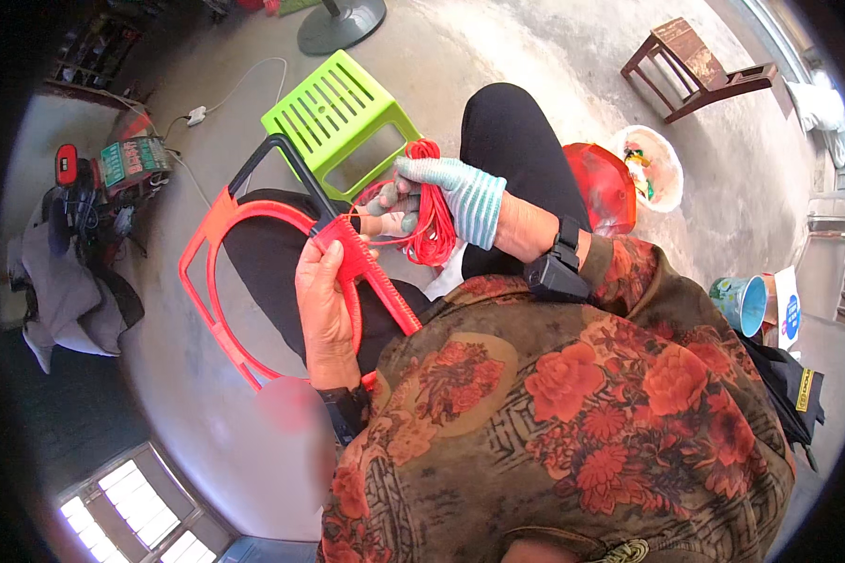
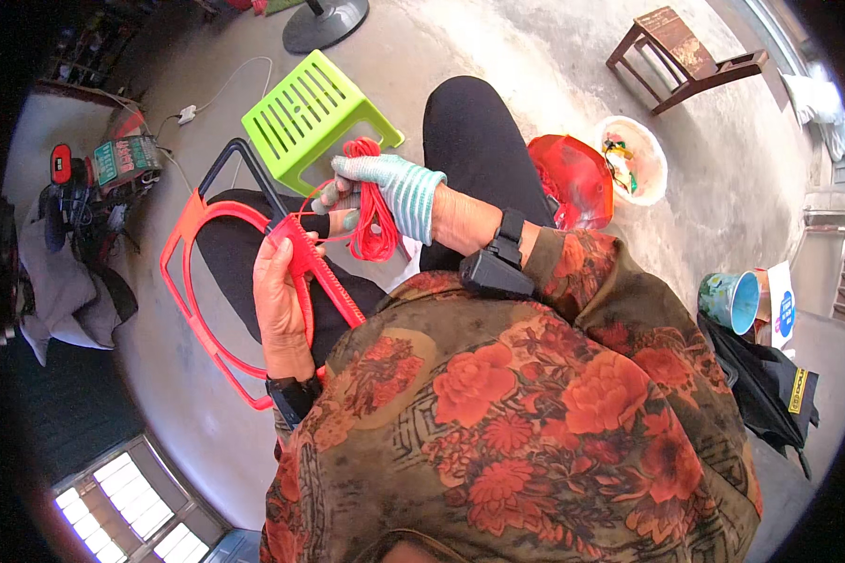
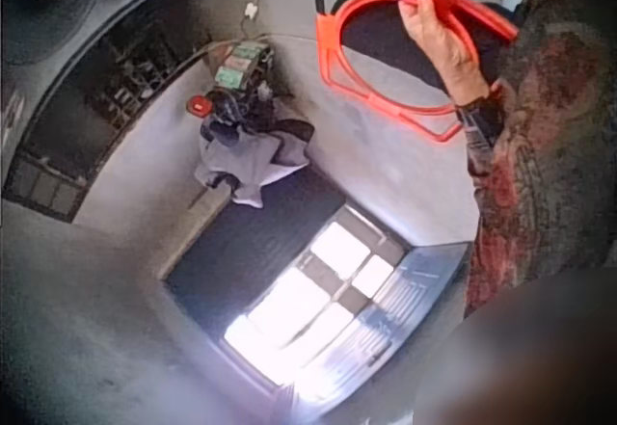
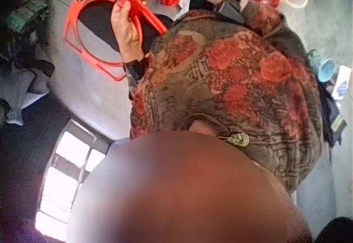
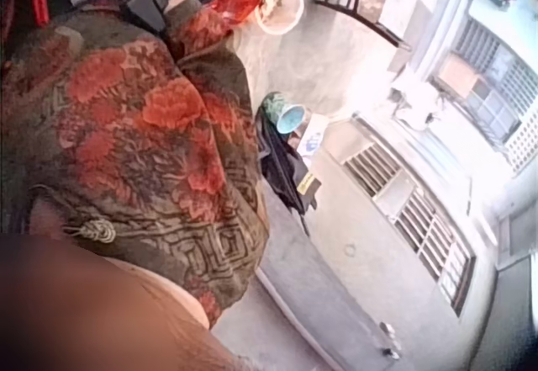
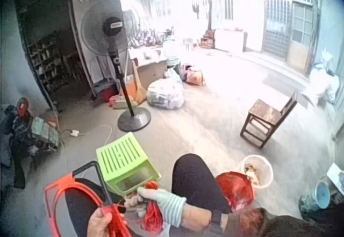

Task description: The person is wrapping red plastic cord around a black furniture frame to create a woven surface.

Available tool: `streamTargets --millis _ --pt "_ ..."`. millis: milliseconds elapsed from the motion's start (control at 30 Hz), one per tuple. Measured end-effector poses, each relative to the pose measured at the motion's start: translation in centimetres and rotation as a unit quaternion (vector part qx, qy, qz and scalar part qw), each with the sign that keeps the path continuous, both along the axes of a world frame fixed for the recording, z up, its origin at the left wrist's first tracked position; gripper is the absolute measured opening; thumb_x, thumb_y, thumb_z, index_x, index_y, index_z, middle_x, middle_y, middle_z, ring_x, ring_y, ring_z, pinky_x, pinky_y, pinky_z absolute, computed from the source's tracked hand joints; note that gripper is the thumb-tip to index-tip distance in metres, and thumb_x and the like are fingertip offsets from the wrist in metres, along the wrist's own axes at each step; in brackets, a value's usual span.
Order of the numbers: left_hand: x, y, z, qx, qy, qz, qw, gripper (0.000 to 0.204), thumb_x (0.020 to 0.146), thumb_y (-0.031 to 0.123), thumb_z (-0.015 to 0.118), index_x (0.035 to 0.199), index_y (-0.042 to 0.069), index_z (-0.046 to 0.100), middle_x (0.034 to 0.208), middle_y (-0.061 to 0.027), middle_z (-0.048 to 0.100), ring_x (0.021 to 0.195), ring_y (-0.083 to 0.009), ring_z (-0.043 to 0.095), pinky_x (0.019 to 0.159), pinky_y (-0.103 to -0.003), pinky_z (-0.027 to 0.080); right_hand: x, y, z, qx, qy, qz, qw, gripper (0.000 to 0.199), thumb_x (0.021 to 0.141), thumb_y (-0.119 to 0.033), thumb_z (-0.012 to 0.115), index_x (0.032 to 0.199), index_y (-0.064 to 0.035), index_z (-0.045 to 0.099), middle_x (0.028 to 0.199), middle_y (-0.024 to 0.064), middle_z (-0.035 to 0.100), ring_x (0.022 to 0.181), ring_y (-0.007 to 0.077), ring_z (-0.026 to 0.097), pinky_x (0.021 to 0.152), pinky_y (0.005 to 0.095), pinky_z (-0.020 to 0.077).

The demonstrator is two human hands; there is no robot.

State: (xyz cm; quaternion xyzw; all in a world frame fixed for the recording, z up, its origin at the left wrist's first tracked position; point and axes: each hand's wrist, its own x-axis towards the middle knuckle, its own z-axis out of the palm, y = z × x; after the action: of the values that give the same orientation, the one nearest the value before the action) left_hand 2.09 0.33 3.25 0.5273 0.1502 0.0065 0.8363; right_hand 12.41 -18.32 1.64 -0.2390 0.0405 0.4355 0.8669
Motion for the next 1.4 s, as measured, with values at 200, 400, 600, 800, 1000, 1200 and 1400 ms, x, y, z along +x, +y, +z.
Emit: streamTargets --millis 200,400,600,800,1000,1200,1400 --pt "-0.1 -0.2 0.7 0.025 0.003 -0.015 1.000 0.027 0.090 0.014 0.056 0.113 0.001 0.052 0.098 -0.0130 0.063 0.083 -0.0201 0.064 0.077 -0.032 0.054 0.7 -0.5 -0.8 0.038 -0.023 -0.004 0.999 0.028 0.088 -0.025 0.060 0.073 -0.0023 0.056 0.092 0.0173 0.064 0.085 0.0282 0.064 0.077 0.0399 0.0549" --pt "-0.4 -1.0 2.2 0.040 -0.015 -0.013 0.999 0.026 0.090 0.013 0.055 0.113 0.001 0.052 0.097 -0.0106 0.063 0.088 -0.0199 0.064 0.078 -0.033 0.054 0.8 -1.7 0.5 0.082 -0.064 0.018 0.994 0.029 0.090 -0.026 0.058 0.073 -0.0025 0.057 0.090 0.0154 0.064 0.095 0.0283 0.062 0.081 0.0405 0.0532" --pt "-1.7 -1.2 4.7 0.081 -0.058 -0.039 0.994 0.025 0.090 0.012 0.055 0.111 0.000 0.052 0.096 -0.0114 0.063 0.086 -0.0209 0.064 0.076 -0.034 0.055 -1.1 -2.3 2.8 0.072 -0.107 0.025 0.991 0.029 0.089 -0.028 0.059 0.073 -0.0035 0.055 0.087 0.0137 0.062 0.099 0.0312 0.061 0.067 0.0340 0.0580" --pt "-4.2 -3.2 8.2 0.126 -0.089 0.033 0.987 0.024 0.091 0.012 0.053 0.111 0.000 0.049 0.093 -0.0120 0.062 0.082 -0.0228 0.065 0.072 -0.040 0.056 -2.9 -3.3 6.2 0.094 -0.198 0.016 0.976 0.030 0.086 -0.029 0.062 0.074 -0.0032 0.052 0.084 0.0152 0.060 0.096 0.0308 0.061 0.068 0.0346 0.0535" --pt "-5.8 -4.2 10.4 0.095 -0.144 0.073 0.982 0.026 0.093 0.012 0.051 0.114 -0.002 0.047 0.096 -0.0142 0.062 0.083 -0.0245 0.064 0.074 -0.040 0.055 -4.2 -3.5 7.6 0.111 -0.192 0.031 0.975 0.027 0.090 -0.028 0.057 0.077 -0.0042 0.052 0.081 0.0130 0.062 0.087 0.0256 0.064 0.062 0.0298 0.0540" --pt "-3.8 -4.5 10.8 0.130 -0.133 0.001 0.983 0.026 0.093 0.011 0.050 0.115 -0.002 0.048 0.097 -0.0141 0.063 0.083 -0.0219 0.064 0.076 -0.037 0.054 -3.2 -3.8 6.7 0.074 -0.166 0.008 0.983 0.027 0.089 -0.028 0.058 0.078 -0.0040 0.053 0.076 0.0112 0.061 0.077 0.0235 0.063 0.060 0.0306 0.0537" --pt "-1.4 -6.5 8.8 0.091 -0.103 -0.087 0.987 0.029 0.090 0.010 0.056 0.115 -0.003 0.049 0.098 -0.0158 0.064 0.082 -0.0215 0.065 0.078 -0.033 0.053 -1.7 -5.5 5.5 0.151 -0.068 -0.072 0.984 0.029 0.093 -0.028 0.052 0.071 -0.0080 0.049 0.066 0.0067 0.053 0.069 0.0243 0.060 0.059 0.0332 0.0537"
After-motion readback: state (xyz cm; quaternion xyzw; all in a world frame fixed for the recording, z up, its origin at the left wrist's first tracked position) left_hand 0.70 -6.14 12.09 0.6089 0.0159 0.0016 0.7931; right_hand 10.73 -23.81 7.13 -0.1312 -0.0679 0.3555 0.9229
